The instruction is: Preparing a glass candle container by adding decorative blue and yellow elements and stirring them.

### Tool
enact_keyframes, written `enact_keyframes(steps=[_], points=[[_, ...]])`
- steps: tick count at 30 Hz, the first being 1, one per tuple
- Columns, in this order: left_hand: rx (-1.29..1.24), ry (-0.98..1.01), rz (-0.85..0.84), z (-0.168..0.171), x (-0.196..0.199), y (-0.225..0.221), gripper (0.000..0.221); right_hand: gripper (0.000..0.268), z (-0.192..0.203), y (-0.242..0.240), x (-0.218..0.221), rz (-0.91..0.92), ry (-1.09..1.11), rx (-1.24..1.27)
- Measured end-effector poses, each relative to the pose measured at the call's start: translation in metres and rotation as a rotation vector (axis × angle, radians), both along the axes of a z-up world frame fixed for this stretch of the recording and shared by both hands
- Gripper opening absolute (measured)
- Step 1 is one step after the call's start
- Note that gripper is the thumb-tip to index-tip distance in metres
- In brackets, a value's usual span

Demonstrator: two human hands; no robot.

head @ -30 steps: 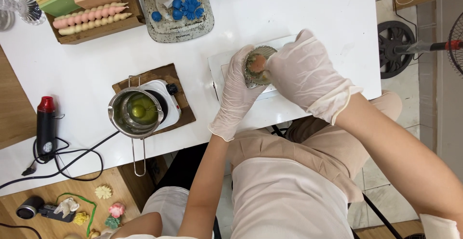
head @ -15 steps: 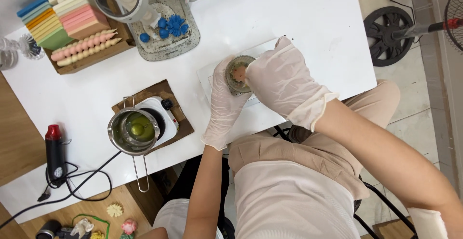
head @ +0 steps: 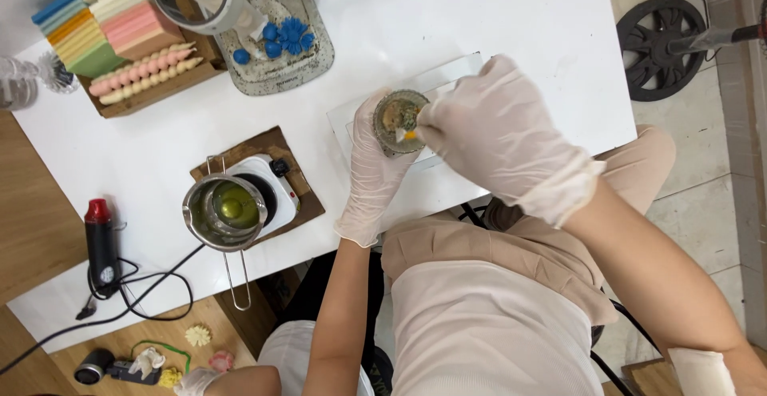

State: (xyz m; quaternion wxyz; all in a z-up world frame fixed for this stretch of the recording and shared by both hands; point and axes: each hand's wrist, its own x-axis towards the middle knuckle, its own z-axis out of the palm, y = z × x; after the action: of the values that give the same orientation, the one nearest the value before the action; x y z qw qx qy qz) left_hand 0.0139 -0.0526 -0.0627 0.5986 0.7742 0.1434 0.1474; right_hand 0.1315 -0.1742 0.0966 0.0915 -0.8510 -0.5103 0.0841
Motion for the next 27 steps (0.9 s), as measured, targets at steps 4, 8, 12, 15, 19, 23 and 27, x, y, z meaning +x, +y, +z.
enact_keyframes(steps=[4,8,12,15,19,23,27], points=[[0.020,-0.010,0.006,0.006,0.002,0.000,0.086,0.018,0.006,0.001,0.005,-0.064,-0.095,-0.005],[0.019,-0.027,-0.009,-0.003,0.001,-0.002,0.087,0.022,-0.015,0.004,0.007,-0.022,-0.165,-0.119],[0.039,-0.019,-0.006,0.004,0.001,0.000,0.087,0.016,-0.004,0.001,0.004,-0.081,-0.010,-0.056],[0.018,-0.003,-0.010,0.005,0.002,0.000,0.090,0.017,0.000,0.004,0.003,-0.085,-0.065,0.110],[0.014,-0.013,-0.006,0.000,0.001,-0.001,0.089,0.020,-0.006,0.005,0.000,-0.029,-0.027,-0.068],[0.003,0.001,0.007,-0.001,-0.001,-0.002,0.090,0.017,-0.002,0.002,-0.002,-0.078,-0.005,0.115],[-0.012,-0.005,0.000,0.001,-0.003,-0.003,0.091,0.018,-0.007,0.009,-0.008,-0.093,0.003,-0.024]])
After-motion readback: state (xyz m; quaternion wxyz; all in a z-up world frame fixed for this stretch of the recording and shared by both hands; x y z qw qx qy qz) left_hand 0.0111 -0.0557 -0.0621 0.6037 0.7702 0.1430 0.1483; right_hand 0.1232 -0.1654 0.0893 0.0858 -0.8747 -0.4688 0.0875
